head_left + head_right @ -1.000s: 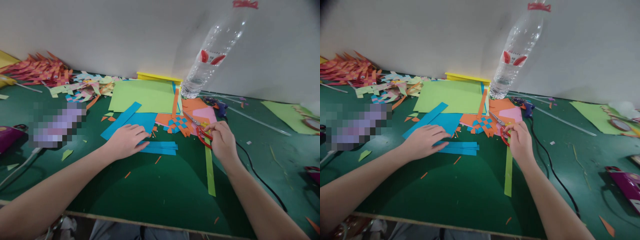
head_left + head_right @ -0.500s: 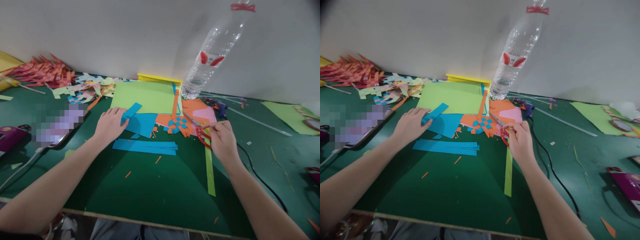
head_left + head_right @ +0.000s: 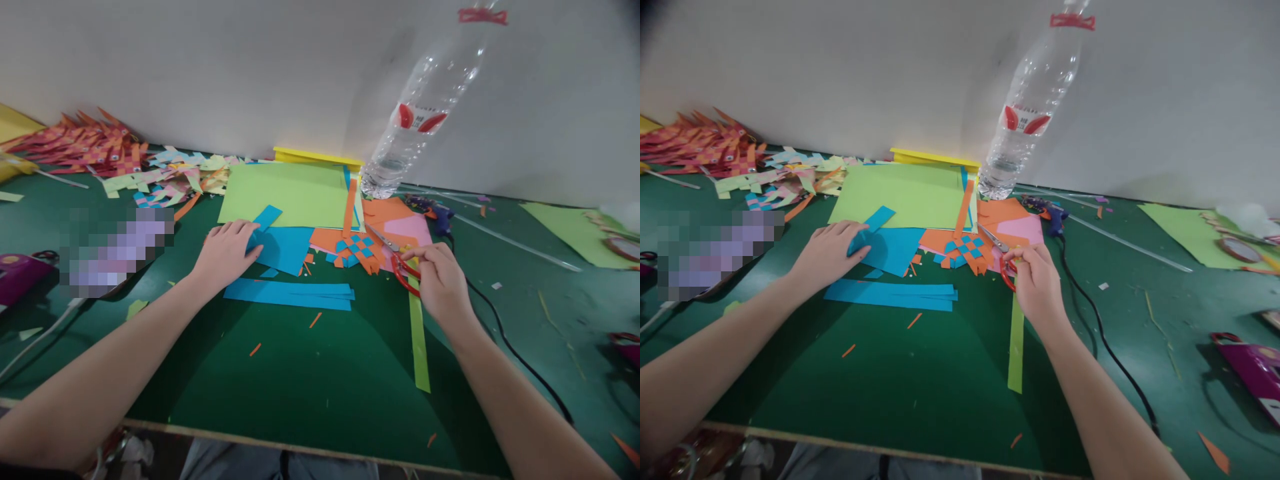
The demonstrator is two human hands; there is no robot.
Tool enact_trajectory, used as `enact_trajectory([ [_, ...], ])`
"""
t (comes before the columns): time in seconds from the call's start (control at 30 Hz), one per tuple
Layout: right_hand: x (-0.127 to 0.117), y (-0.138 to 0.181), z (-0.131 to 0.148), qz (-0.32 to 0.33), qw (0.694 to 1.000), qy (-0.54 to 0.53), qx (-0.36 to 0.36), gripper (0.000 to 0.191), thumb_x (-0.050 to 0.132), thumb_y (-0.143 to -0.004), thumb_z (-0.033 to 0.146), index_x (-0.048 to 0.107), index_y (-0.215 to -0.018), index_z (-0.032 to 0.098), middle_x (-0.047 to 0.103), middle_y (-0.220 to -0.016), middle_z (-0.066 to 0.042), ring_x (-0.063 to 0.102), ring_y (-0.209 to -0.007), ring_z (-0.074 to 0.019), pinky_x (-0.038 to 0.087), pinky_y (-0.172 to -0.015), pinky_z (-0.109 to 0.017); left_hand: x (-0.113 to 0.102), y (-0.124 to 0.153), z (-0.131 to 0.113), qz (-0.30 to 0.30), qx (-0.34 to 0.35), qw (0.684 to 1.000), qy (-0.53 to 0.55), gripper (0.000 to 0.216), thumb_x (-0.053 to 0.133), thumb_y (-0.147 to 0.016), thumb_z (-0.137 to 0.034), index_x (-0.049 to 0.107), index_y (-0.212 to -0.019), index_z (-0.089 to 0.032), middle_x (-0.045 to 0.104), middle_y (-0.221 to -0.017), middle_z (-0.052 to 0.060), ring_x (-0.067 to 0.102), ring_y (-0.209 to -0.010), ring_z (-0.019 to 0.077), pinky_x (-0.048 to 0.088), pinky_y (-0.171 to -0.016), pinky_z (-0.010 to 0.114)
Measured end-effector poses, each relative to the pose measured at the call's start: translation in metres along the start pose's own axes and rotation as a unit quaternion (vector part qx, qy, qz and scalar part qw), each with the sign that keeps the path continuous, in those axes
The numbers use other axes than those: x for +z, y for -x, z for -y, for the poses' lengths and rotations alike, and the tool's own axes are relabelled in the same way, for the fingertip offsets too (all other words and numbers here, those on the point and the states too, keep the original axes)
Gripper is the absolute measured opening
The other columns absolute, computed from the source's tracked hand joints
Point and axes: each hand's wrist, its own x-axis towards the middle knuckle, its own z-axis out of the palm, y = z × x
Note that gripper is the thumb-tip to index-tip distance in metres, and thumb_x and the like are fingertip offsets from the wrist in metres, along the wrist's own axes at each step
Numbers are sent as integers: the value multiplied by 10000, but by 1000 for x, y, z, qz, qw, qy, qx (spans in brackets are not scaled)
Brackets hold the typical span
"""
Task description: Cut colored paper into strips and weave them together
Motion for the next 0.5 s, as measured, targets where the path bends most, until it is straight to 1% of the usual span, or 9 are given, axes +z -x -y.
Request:
enact_trajectory([
  [0.13, 0, 1, 1, 8, 1000, -2, 8, 281, 377, -844, 134, 610, -751, 262, 563, -868, -50, 593, -829, -231, 459, -741, -409, 0, 0, 2, -24, 4, 1000, -16, 318, 440, -949, -302, 525, -1221, -161, 628, -1198, 139, 603, -1069, 301, 453, -885, 444],
  [0.33, 0, 0, 0, 12, 1000, -13, -8, 276, 376, -836, 126, 615, -764, 246, 555, -868, -50, 592, -847, -226, 459, -736, -388, 1, 0, 6, -44, -10, 998, -44, 294, 388, -948, -246, 561, -1170, -158, 644, -1158, 130, 614, -1021, 301, 452, -843, 437],
  [0.5, 0, 0, 1, 11, 1000, -13, -10, 281, 384, -818, 119, 630, -766, 245, 558, -853, -46, 585, -813, -219, 452, -737, -390, 1, 0, 7, -58, -32, 996, -60, 294, 383, -949, -266, 571, -1154, -169, 650, -1125, 137, 623, -958, 306, 442, -830, 461],
])
